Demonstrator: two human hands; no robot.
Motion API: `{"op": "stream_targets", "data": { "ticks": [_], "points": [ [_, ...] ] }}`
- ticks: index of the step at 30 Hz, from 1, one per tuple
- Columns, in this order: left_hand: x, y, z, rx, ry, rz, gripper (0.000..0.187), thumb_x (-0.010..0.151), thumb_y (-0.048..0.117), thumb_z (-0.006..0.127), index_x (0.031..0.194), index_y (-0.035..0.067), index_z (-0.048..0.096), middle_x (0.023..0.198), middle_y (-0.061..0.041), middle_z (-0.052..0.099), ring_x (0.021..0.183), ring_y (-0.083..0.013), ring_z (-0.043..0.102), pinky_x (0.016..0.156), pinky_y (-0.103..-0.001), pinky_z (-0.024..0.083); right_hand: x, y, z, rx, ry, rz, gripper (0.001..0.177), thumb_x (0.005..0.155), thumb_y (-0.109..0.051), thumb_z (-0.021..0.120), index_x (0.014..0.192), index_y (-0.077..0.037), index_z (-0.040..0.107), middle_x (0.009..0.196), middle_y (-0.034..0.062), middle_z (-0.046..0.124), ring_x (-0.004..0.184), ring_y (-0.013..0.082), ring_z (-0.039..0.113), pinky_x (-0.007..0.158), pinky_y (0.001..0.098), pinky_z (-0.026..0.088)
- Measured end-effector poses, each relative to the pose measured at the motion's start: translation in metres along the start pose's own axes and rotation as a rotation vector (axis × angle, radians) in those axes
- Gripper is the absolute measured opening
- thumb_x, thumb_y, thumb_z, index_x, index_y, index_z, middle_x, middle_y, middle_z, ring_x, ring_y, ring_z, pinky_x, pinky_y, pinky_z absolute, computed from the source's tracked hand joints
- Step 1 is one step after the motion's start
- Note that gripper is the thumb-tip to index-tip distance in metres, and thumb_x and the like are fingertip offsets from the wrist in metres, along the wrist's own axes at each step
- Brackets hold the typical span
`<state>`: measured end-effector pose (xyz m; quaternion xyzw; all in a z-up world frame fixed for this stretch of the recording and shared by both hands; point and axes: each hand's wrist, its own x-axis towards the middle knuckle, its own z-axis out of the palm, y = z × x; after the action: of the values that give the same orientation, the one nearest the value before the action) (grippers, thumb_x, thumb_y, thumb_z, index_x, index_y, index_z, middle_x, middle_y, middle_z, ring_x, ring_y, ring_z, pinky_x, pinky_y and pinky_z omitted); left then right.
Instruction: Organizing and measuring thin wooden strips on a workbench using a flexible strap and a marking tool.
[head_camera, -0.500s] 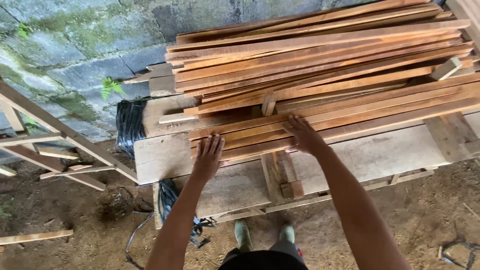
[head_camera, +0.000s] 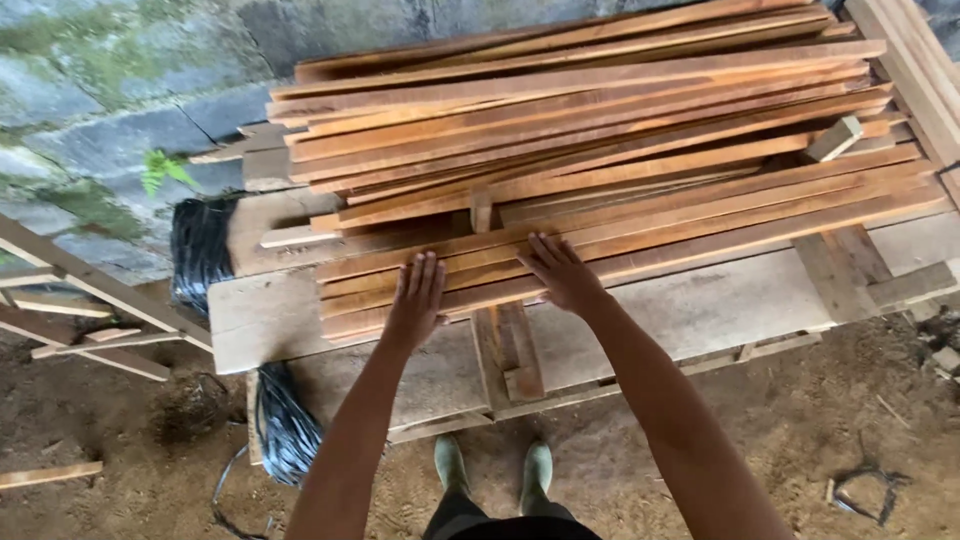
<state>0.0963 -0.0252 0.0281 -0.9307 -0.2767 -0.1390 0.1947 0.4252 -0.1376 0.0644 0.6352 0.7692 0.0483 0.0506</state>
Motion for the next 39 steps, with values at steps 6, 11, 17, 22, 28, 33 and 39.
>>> {"op": "stream_targets", "data": {
  "ticks": [6,11,17,22,28,33,39],
  "points": [
    [0.003,0.002,-0.001,0.018,-0.05,-0.037,0.14,0.045,0.049,0.095,0.161,0.004,0.03,0.166,-0.025,0.028,0.154,-0.0421,0.028,0.123,-0.061,0.021,0.004,0.008,0.026,-0.158,0.138,-0.011,0.117,0.064,-0.052,0.09,0.162,-0.033,0.03,0.171,0.0178,0.021,0.158,0.035,0.022,0.123,0.0632,0.022],
    [0.02,0.032,0.014,-0.109,-0.049,-0.123,0.135,0.057,0.07,0.08,0.162,0.005,0.027,0.167,-0.027,0.022,0.154,-0.0479,0.021,0.121,-0.066,0.016,0.004,0.003,0.02,-0.174,0.102,0.01,0.116,0.067,-0.051,0.09,0.163,-0.033,0.027,0.172,0.0173,0.016,0.158,0.0353,0.019,0.123,0.0632,0.021],
    [0.088,0.095,-0.005,-0.345,-0.057,-0.082,0.123,0.069,0.068,0.08,0.161,0.004,0.03,0.166,-0.025,0.028,0.155,-0.041,0.027,0.123,-0.066,0.011,0.004,0.016,0.012,-0.033,0.003,0.008,0.118,0.07,-0.051,0.088,0.164,-0.031,0.021,0.174,0.0132,0.008,0.159,0.0323,0.017,0.125,0.0608,0.02],
    [0.09,0.089,0.008,-0.211,0.0,-0.025,0.119,0.067,0.073,0.076,0.159,0.008,0.036,0.166,-0.019,0.032,0.154,-0.0336,0.031,0.124,-0.062,0.019,-0.024,0.079,0.022,0.07,0.132,-0.069,0.137,0.06,-0.062,0.089,0.165,-0.009,0.021,0.168,0.0213,0.027,0.155,0.0354,0.027,0.126,0.0552,0.021],
    [0.093,0.089,0.004,-0.222,-0.033,-0.012,0.114,0.074,0.079,0.069,0.157,0.007,0.039,0.166,-0.02,0.032,0.156,-0.0343,0.026,0.126,-0.063,0.013,-0.039,0.105,-0.007,-0.097,0.274,-0.124,0.137,0.045,-0.072,0.087,0.157,-0.009,0.039,0.164,0.0126,0.04,0.149,0.0284,0.041,0.126,0.0588,0.024],
    [0.093,0.091,0.006,-0.187,0.025,-0.015,0.122,0.064,0.075,0.072,0.159,0.007,0.037,0.166,-0.019,0.034,0.155,-0.0333,0.03,0.125,-0.063,0.017,-0.037,0.111,0.003,-0.184,0.464,-0.178,0.121,0.063,-0.086,0.061,0.151,-0.005,0.05,0.158,0.0167,0.049,0.144,0.0323,0.048,0.116,0.0737,0.03],
    [0.094,0.091,-0.003,-0.28,-0.058,-0.056,0.12,0.065,0.066,0.075,0.16,0.006,0.034,0.167,-0.018,0.032,0.156,-0.032,0.029,0.126,-0.062,0.016,-0.037,0.113,0.011,-0.168,0.499,-0.157,0.123,0.058,-0.087,0.061,0.151,-0.007,0.054,0.157,0.0139,0.054,0.144,0.0294,0.051,0.117,0.0737,0.026]
  ]
}}
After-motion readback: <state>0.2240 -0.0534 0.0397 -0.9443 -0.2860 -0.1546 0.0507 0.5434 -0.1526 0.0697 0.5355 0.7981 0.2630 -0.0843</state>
